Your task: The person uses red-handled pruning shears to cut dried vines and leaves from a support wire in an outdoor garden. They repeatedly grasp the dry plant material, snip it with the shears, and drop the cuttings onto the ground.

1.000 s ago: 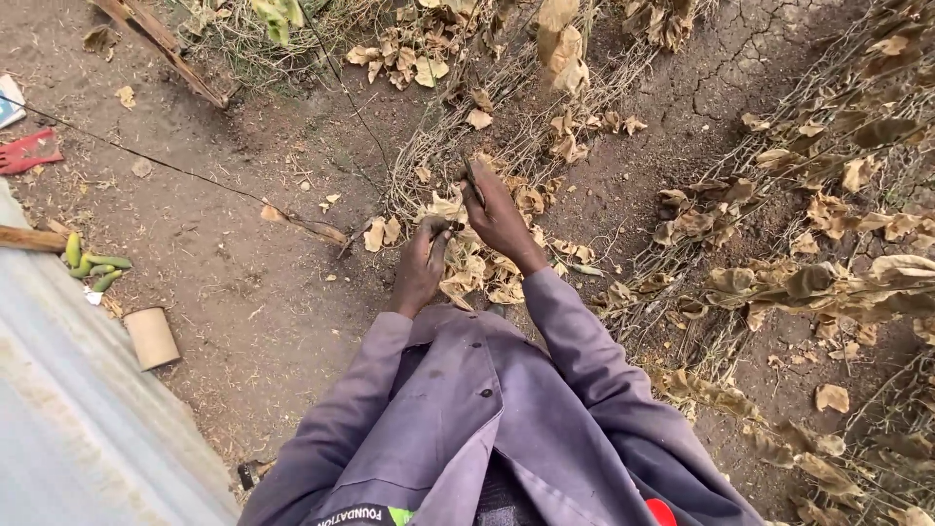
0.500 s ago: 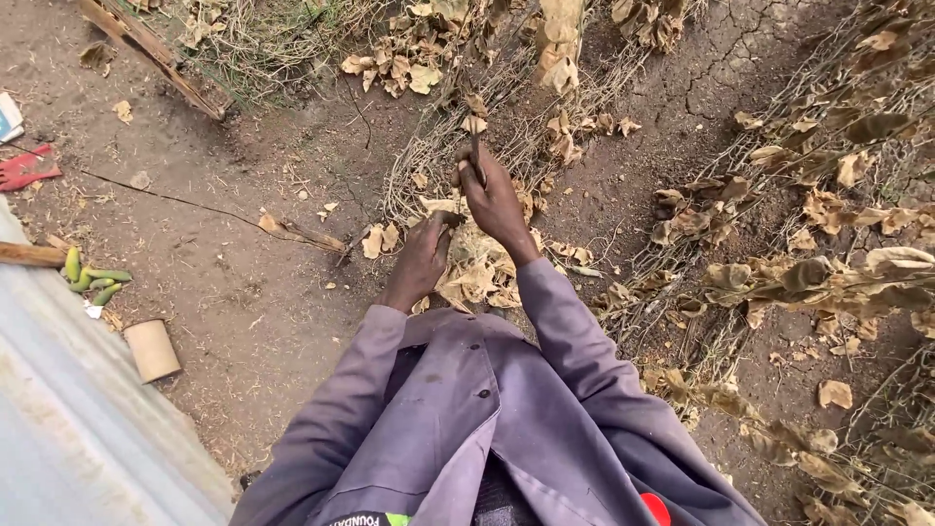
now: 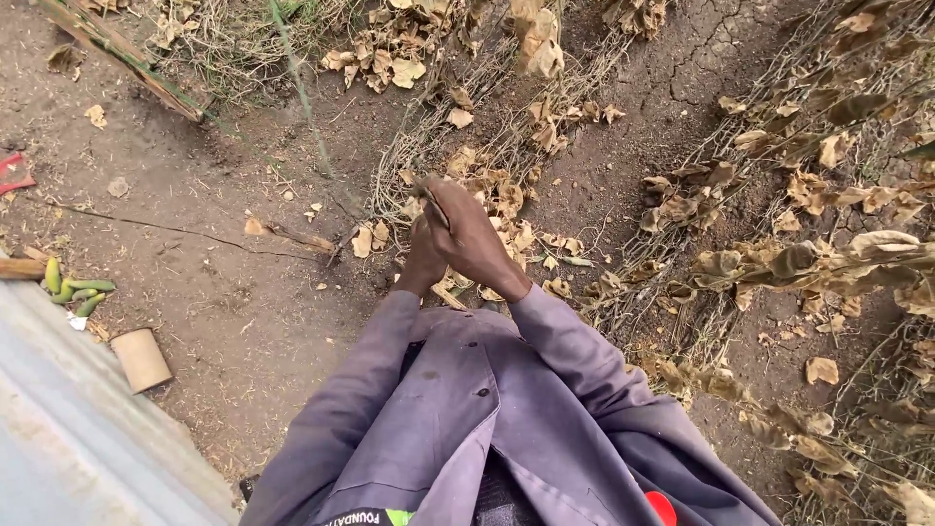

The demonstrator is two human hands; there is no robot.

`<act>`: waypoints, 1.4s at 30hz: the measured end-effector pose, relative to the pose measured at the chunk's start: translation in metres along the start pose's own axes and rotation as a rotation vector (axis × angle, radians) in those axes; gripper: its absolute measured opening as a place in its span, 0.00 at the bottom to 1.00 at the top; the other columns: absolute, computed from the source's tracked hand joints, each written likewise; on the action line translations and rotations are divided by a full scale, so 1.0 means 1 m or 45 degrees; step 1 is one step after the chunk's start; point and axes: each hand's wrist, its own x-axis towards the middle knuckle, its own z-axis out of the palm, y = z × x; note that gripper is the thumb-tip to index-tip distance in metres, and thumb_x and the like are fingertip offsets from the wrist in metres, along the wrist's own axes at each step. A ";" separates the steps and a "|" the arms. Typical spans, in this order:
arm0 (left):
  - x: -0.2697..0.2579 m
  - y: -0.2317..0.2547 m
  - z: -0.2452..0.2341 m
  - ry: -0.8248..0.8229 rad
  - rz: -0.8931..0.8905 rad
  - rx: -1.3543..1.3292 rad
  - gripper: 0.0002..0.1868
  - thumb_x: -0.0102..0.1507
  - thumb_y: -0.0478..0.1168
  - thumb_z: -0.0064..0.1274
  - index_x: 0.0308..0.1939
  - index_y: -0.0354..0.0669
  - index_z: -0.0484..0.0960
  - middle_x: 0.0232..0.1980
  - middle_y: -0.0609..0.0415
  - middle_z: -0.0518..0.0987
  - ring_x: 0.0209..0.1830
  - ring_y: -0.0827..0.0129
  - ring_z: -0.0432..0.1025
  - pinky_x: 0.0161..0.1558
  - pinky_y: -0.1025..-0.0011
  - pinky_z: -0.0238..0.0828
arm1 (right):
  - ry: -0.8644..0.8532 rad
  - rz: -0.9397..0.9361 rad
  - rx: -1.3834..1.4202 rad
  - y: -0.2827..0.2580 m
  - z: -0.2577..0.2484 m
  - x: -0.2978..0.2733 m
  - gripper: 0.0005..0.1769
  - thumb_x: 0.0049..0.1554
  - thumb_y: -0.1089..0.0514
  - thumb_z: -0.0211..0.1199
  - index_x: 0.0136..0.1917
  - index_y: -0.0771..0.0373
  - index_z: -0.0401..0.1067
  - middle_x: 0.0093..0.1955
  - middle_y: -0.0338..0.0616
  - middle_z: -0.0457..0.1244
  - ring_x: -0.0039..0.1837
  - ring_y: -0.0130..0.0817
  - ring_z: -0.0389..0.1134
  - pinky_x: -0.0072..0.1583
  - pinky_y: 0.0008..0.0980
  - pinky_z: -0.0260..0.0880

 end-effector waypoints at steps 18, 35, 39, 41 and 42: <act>0.060 -0.022 0.017 0.231 -0.375 -0.772 0.15 0.74 0.50 0.28 0.41 0.46 0.63 0.33 0.51 0.60 0.34 0.58 0.60 0.48 0.58 0.65 | -0.282 -0.867 0.198 -0.168 0.058 0.007 0.27 0.59 0.71 0.57 0.67 0.55 0.56 0.57 0.42 0.62 0.56 0.40 0.62 0.61 0.41 0.64; 0.005 -0.094 0.007 0.796 -0.978 -1.357 0.27 0.75 0.52 0.28 0.20 0.55 0.56 0.15 0.66 0.49 0.15 0.74 0.53 0.38 0.72 0.67 | 0.156 -0.086 0.169 0.039 -0.015 0.035 0.11 0.63 0.68 0.52 0.58 0.66 0.70 0.46 0.54 0.66 0.49 0.48 0.71 0.52 0.46 0.69; 0.012 -0.068 -0.002 0.750 -0.999 -1.510 0.26 0.75 0.52 0.29 0.20 0.58 0.58 0.15 0.68 0.49 0.13 0.77 0.51 0.27 0.81 0.59 | 0.004 0.637 -0.039 0.170 0.031 -0.033 0.15 0.63 0.55 0.52 0.56 0.63 0.73 0.42 0.57 0.69 0.53 0.64 0.71 0.56 0.62 0.68; 0.013 -0.103 0.001 0.650 -1.119 -1.506 0.26 0.73 0.53 0.27 0.18 0.60 0.57 0.13 0.68 0.49 0.10 0.75 0.49 0.31 0.67 0.65 | -0.501 0.924 0.099 0.200 0.065 -0.064 0.18 0.55 0.45 0.52 0.45 0.57 0.77 0.38 0.48 0.72 0.47 0.52 0.75 0.55 0.52 0.72; 0.014 -0.102 0.003 0.639 -1.133 -1.501 0.26 0.73 0.53 0.27 0.18 0.60 0.57 0.13 0.68 0.49 0.10 0.75 0.49 0.31 0.67 0.65 | -0.495 0.936 0.108 0.239 0.102 -0.084 0.18 0.55 0.45 0.52 0.45 0.57 0.77 0.38 0.48 0.72 0.47 0.52 0.75 0.55 0.52 0.72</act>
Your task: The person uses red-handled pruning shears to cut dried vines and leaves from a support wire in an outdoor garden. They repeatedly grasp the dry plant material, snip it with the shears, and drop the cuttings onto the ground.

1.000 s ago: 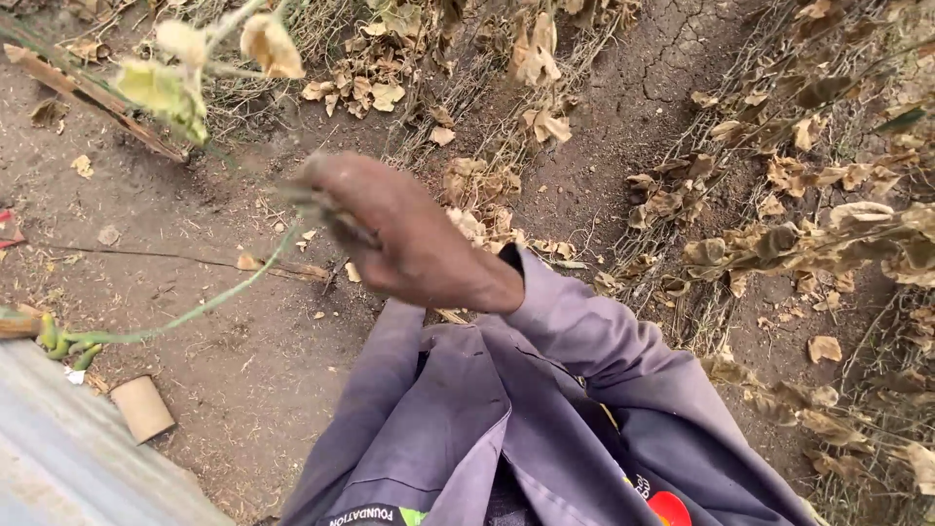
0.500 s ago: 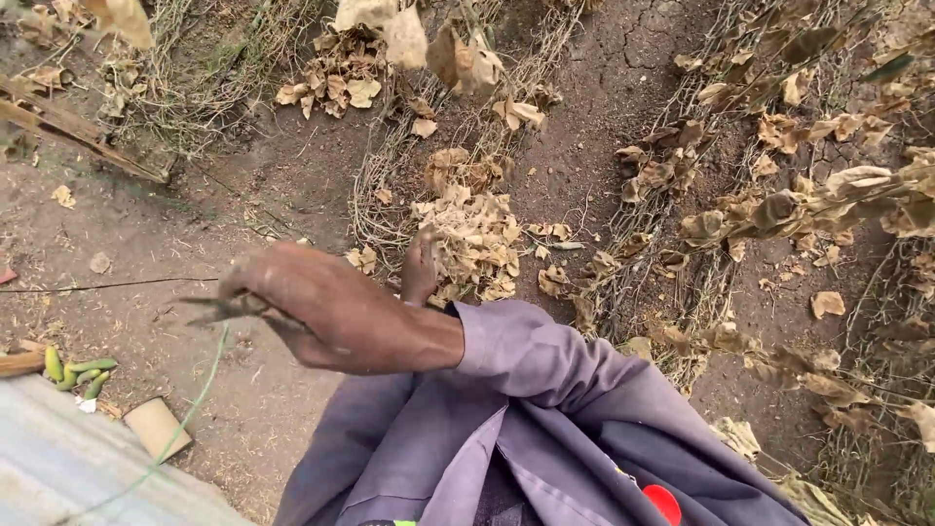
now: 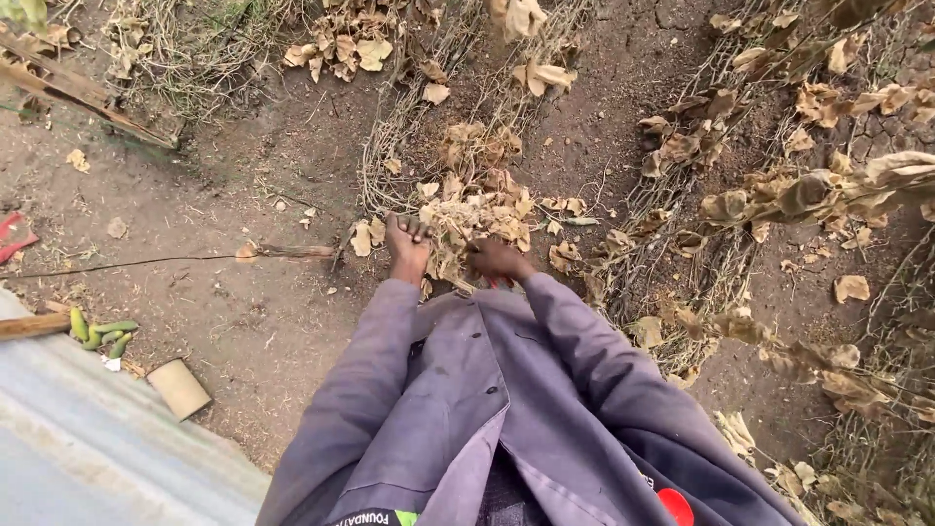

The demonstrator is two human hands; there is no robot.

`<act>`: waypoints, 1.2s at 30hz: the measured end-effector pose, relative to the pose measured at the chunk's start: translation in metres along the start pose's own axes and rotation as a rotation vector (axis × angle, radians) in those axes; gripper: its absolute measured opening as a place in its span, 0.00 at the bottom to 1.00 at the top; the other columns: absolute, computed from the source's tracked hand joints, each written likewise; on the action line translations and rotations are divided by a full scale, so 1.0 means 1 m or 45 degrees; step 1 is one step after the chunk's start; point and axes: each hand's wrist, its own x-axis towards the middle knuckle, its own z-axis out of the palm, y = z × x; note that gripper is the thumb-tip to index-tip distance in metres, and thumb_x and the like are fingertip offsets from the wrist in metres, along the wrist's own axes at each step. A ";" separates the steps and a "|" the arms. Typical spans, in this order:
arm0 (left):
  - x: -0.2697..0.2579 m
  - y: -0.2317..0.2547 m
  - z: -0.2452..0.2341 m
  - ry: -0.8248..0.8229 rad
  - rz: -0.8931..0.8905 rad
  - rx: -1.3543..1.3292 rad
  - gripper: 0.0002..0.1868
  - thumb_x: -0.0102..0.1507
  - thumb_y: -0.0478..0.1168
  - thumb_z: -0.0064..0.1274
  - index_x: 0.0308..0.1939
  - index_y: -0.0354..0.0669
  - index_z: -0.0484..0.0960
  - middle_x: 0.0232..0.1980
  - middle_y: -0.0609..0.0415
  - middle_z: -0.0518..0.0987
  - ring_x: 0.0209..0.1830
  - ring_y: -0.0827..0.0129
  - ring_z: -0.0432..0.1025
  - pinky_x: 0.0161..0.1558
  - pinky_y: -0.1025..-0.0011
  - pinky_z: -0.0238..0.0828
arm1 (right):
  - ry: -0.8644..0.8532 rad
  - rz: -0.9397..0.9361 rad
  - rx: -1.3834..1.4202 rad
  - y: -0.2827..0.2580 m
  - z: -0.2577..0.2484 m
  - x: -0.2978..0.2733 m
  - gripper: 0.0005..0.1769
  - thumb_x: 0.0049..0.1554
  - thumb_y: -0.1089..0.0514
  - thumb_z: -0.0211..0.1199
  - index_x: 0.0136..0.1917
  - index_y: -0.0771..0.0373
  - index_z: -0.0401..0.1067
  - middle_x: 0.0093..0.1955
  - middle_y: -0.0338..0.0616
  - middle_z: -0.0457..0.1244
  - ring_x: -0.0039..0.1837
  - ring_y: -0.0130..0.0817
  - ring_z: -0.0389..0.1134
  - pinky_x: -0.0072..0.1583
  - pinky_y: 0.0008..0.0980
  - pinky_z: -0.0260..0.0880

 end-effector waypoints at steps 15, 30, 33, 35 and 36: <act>-0.060 0.003 0.040 0.077 -0.051 0.112 0.31 0.75 0.54 0.21 0.15 0.63 0.58 0.10 0.70 0.50 0.07 0.75 0.47 0.28 0.68 0.61 | -0.004 -0.084 0.423 -0.002 0.025 0.034 0.19 0.60 0.51 0.51 0.33 0.58 0.75 0.28 0.44 0.68 0.30 0.34 0.70 0.34 0.28 0.68; -0.061 -0.005 0.048 0.036 -0.012 0.217 0.29 0.75 0.56 0.20 0.18 0.62 0.58 0.12 0.71 0.49 0.08 0.77 0.48 0.25 0.71 0.60 | 0.009 -0.139 0.474 -0.013 0.005 0.012 0.12 0.60 0.54 0.56 0.47 0.66 0.70 0.30 0.54 0.68 0.24 0.39 0.68 0.20 0.34 0.66; -0.065 0.010 0.052 0.051 0.038 0.166 0.27 0.74 0.55 0.22 0.19 0.61 0.57 0.14 0.71 0.44 0.08 0.78 0.44 0.24 0.71 0.59 | 0.038 -0.099 0.416 0.006 0.025 0.047 0.11 0.60 0.51 0.54 0.40 0.60 0.68 0.24 0.49 0.64 0.19 0.39 0.64 0.20 0.31 0.65; -0.078 0.017 0.065 0.290 0.244 0.482 0.26 0.72 0.63 0.27 0.24 0.57 0.60 0.17 0.69 0.46 0.12 0.77 0.43 0.20 0.74 0.52 | 0.110 -0.046 0.327 0.022 0.035 0.065 0.19 0.62 0.44 0.53 0.37 0.58 0.67 0.22 0.51 0.62 0.18 0.41 0.64 0.21 0.29 0.65; -0.087 0.021 0.075 0.306 0.254 0.470 0.26 0.72 0.63 0.27 0.24 0.57 0.60 0.17 0.69 0.46 0.12 0.77 0.43 0.20 0.74 0.52 | 0.092 -0.052 0.316 0.010 0.031 0.050 0.19 0.62 0.44 0.53 0.37 0.58 0.67 0.22 0.51 0.62 0.18 0.41 0.64 0.21 0.29 0.65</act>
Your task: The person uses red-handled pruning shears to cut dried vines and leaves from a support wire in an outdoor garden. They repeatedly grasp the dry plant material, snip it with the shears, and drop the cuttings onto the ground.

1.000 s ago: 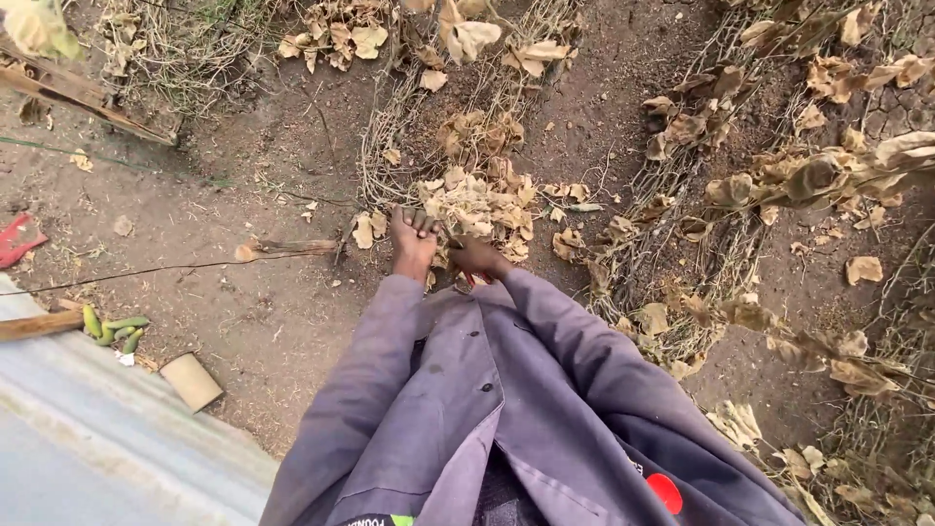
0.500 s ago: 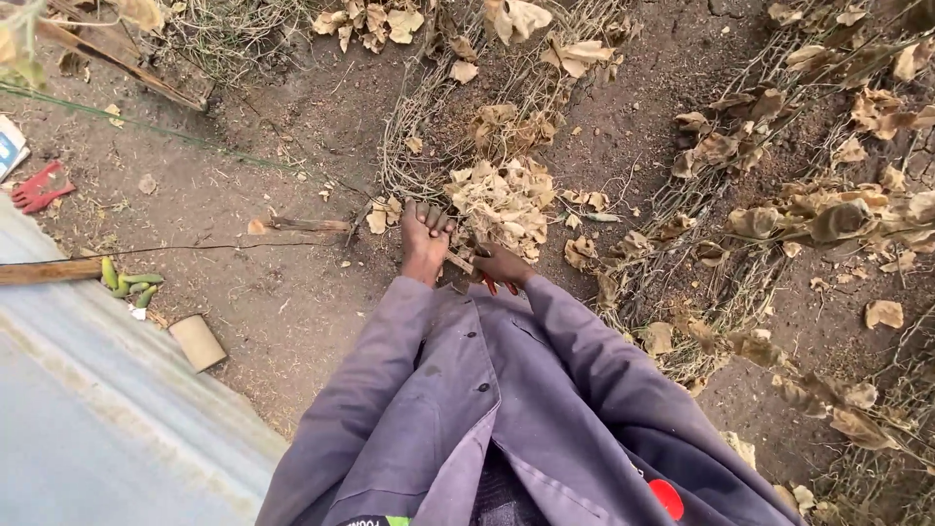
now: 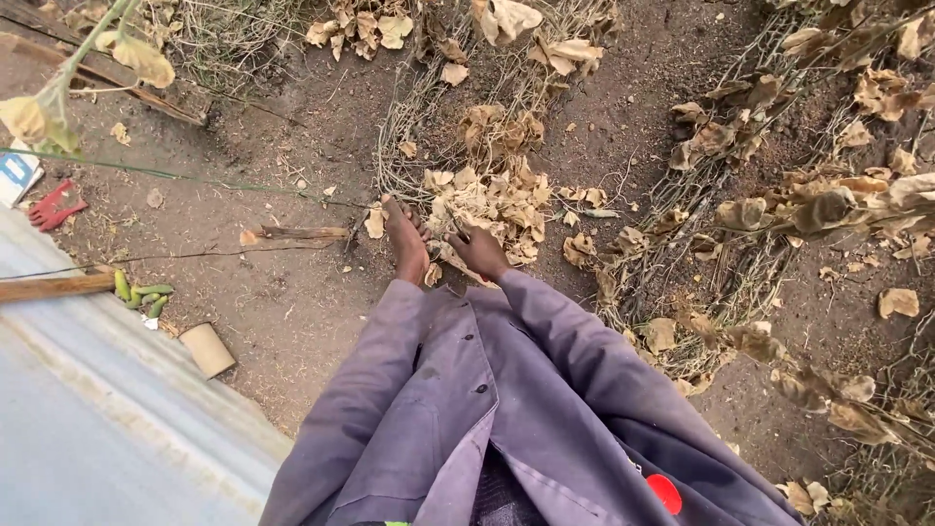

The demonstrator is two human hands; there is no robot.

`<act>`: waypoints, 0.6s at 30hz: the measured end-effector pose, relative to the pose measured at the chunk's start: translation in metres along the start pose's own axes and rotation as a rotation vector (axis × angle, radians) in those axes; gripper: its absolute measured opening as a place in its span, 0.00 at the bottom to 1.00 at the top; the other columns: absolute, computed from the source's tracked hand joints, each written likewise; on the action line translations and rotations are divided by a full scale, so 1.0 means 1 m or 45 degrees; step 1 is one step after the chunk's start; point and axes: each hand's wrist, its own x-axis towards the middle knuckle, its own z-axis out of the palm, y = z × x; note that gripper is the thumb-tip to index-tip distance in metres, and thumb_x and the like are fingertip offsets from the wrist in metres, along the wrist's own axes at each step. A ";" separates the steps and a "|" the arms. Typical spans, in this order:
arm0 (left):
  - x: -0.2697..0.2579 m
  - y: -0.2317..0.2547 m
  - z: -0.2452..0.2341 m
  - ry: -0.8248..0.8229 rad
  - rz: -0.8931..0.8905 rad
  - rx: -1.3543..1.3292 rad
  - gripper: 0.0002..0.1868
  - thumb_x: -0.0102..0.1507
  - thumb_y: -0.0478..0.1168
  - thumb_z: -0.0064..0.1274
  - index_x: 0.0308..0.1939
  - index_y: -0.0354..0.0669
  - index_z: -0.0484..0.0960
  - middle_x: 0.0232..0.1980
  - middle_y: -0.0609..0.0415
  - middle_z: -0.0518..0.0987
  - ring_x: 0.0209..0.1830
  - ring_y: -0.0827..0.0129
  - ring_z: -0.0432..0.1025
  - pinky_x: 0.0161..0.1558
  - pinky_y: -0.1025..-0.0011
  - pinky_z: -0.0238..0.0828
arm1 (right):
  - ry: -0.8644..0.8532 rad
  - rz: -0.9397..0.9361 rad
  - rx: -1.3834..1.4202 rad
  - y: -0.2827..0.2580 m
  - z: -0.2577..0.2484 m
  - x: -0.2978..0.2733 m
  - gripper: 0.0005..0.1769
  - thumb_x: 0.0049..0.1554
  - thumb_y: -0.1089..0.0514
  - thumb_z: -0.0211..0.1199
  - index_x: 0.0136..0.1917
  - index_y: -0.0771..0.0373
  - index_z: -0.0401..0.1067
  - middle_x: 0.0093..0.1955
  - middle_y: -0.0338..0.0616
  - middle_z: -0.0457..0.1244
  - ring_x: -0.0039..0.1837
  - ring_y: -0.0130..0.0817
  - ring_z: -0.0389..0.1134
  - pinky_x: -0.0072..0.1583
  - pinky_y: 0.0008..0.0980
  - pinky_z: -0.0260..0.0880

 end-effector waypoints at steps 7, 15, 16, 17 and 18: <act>0.029 -0.001 0.011 0.099 -0.125 0.089 0.14 0.69 0.57 0.27 0.38 0.58 0.59 0.27 0.70 0.51 0.20 0.76 0.50 0.22 0.77 0.50 | 0.253 -0.027 -0.041 -0.039 -0.014 -0.053 0.21 0.61 0.42 0.56 0.39 0.60 0.72 0.34 0.58 0.66 0.44 0.60 0.71 0.49 0.56 0.67; 0.052 -0.024 0.042 0.441 -0.429 -0.344 0.15 0.63 0.52 0.41 0.33 0.52 0.55 0.25 0.64 0.52 0.20 0.70 0.56 0.26 0.68 0.46 | 0.385 -0.226 -0.065 -0.063 -0.029 -0.085 0.24 0.64 0.45 0.52 0.33 0.64 0.64 0.29 0.61 0.60 0.36 0.59 0.65 0.44 0.47 0.66; 0.025 -0.014 0.053 0.466 -0.331 -0.316 0.13 0.65 0.47 0.41 0.41 0.45 0.58 0.36 0.58 0.56 0.32 0.67 0.58 0.38 0.65 0.55 | 0.394 -0.262 -0.076 -0.067 -0.030 -0.092 0.24 0.64 0.45 0.52 0.33 0.64 0.64 0.29 0.60 0.61 0.36 0.60 0.66 0.44 0.50 0.65; -0.002 -0.001 0.064 0.490 -0.231 -0.293 0.13 0.67 0.42 0.42 0.48 0.37 0.60 0.47 0.51 0.59 0.45 0.64 0.61 0.50 0.61 0.64 | 0.402 -0.301 -0.091 -0.071 -0.032 -0.098 0.24 0.64 0.46 0.51 0.33 0.64 0.64 0.29 0.60 0.62 0.37 0.62 0.66 0.45 0.52 0.65; 0.015 -0.012 0.065 0.474 -0.236 -0.290 0.13 0.67 0.42 0.42 0.48 0.37 0.60 0.47 0.51 0.59 0.45 0.64 0.61 0.50 0.61 0.64 | 0.418 -0.297 -0.094 -0.073 -0.034 -0.102 0.24 0.64 0.46 0.51 0.33 0.64 0.64 0.29 0.60 0.62 0.37 0.62 0.66 0.45 0.52 0.65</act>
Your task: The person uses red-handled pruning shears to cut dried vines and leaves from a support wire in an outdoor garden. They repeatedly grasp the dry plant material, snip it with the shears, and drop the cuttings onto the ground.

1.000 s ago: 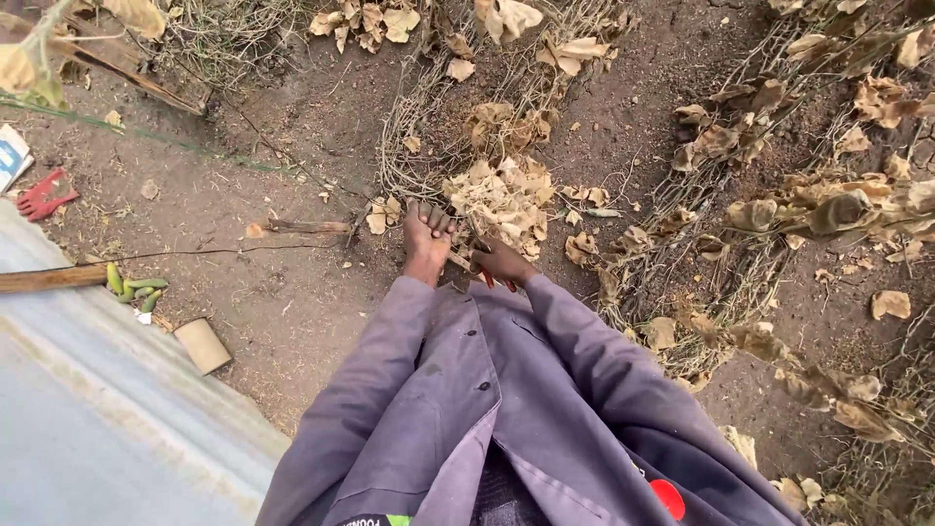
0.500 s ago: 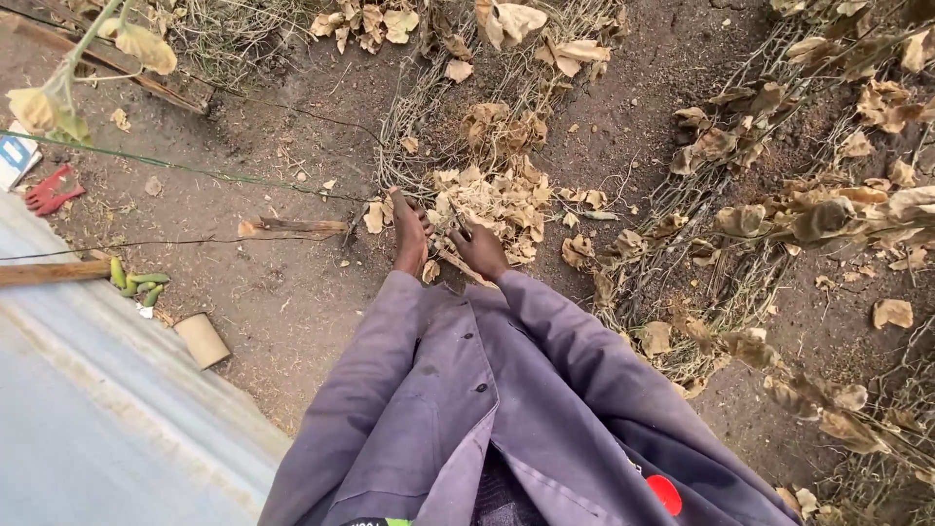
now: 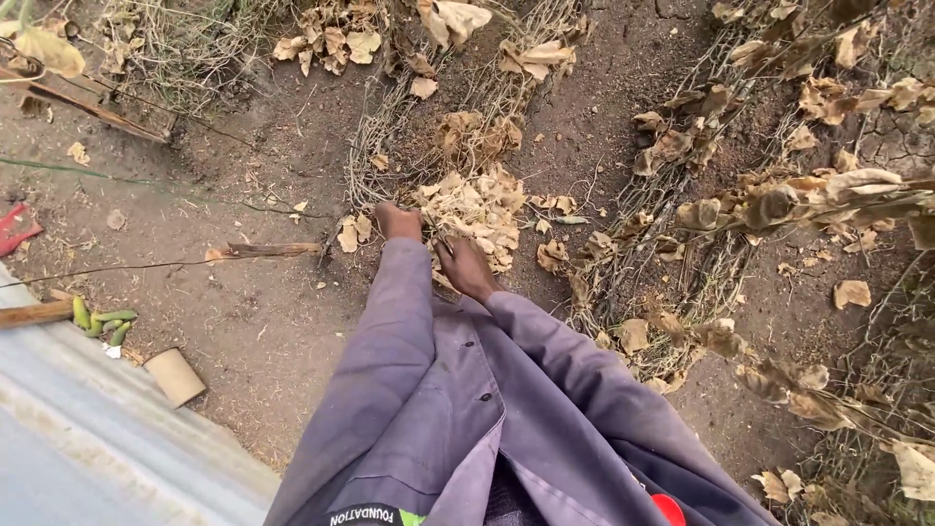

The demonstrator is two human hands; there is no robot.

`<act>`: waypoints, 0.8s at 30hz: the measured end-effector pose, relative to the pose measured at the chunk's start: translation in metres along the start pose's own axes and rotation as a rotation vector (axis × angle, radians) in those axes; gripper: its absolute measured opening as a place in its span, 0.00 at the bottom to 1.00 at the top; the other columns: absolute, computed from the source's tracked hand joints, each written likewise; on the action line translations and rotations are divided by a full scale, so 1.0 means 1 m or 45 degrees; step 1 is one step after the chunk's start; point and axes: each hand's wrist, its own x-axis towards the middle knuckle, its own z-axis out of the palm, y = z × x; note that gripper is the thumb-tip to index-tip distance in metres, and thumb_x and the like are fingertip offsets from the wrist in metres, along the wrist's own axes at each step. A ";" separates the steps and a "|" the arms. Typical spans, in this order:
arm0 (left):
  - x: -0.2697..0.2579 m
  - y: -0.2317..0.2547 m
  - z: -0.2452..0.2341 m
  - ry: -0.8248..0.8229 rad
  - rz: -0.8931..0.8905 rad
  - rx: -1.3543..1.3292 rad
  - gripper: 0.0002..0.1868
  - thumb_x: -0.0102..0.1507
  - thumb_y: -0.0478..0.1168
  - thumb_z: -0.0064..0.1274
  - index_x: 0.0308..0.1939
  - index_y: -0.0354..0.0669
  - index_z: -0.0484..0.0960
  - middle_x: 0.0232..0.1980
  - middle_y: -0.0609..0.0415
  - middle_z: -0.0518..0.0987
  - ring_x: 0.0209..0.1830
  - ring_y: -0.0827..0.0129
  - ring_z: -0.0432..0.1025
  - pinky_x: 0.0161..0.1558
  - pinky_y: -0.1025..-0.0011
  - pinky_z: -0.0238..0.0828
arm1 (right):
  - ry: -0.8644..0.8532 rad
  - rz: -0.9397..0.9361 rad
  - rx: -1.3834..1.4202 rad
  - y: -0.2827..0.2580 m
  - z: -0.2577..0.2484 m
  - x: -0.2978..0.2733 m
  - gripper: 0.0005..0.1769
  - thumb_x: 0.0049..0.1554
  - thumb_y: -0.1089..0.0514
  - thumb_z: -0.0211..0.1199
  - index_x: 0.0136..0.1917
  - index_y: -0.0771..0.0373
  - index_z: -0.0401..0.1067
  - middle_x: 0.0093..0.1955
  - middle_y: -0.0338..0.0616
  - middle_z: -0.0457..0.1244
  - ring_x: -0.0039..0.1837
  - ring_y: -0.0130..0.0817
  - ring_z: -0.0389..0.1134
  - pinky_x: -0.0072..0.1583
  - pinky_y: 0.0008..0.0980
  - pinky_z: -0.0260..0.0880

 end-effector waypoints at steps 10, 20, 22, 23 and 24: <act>0.136 -0.037 0.007 0.308 0.207 -0.148 0.22 0.70 0.44 0.39 0.66 0.39 0.61 0.63 0.41 0.65 0.47 0.60 0.68 0.49 0.60 0.74 | -0.199 -0.071 -0.149 -0.032 -0.027 -0.040 0.20 0.66 0.49 0.48 0.45 0.68 0.68 0.42 0.70 0.66 0.51 0.73 0.69 0.54 0.65 0.66; 0.067 0.113 -0.080 0.386 0.296 -0.180 0.29 0.66 0.53 0.43 0.66 0.46 0.56 0.53 0.45 0.69 0.34 0.63 0.71 0.34 0.67 0.69 | -0.503 0.137 0.624 -0.008 -0.014 0.022 0.19 0.69 0.47 0.45 0.57 0.66 0.64 0.40 0.54 0.69 0.26 0.34 0.66 0.21 0.25 0.66; 0.010 0.116 -0.079 0.411 0.345 -0.022 0.25 0.68 0.52 0.41 0.65 0.48 0.59 0.48 0.50 0.71 0.32 0.68 0.72 0.32 0.73 0.70 | -0.414 0.385 0.569 -0.071 -0.043 -0.013 0.32 0.62 0.41 0.55 0.68 0.66 0.59 0.46 0.56 0.66 0.40 0.37 0.64 0.38 0.31 0.66; -0.016 0.126 -0.066 0.395 0.410 0.173 0.21 0.69 0.51 0.38 0.64 0.50 0.62 0.44 0.54 0.73 0.30 0.72 0.73 0.29 0.78 0.70 | -0.265 0.618 0.544 -0.105 -0.058 -0.023 0.52 0.54 0.35 0.65 0.80 0.66 0.54 0.52 0.57 0.63 0.53 0.40 0.62 0.54 0.36 0.65; 0.048 0.107 -0.077 0.375 0.432 0.133 0.21 0.69 0.51 0.38 0.64 0.50 0.62 0.44 0.54 0.73 0.30 0.72 0.73 0.29 0.78 0.70 | -0.261 0.571 0.531 -0.080 -0.063 -0.006 0.52 0.54 0.35 0.65 0.80 0.66 0.54 0.52 0.57 0.63 0.53 0.40 0.62 0.54 0.36 0.65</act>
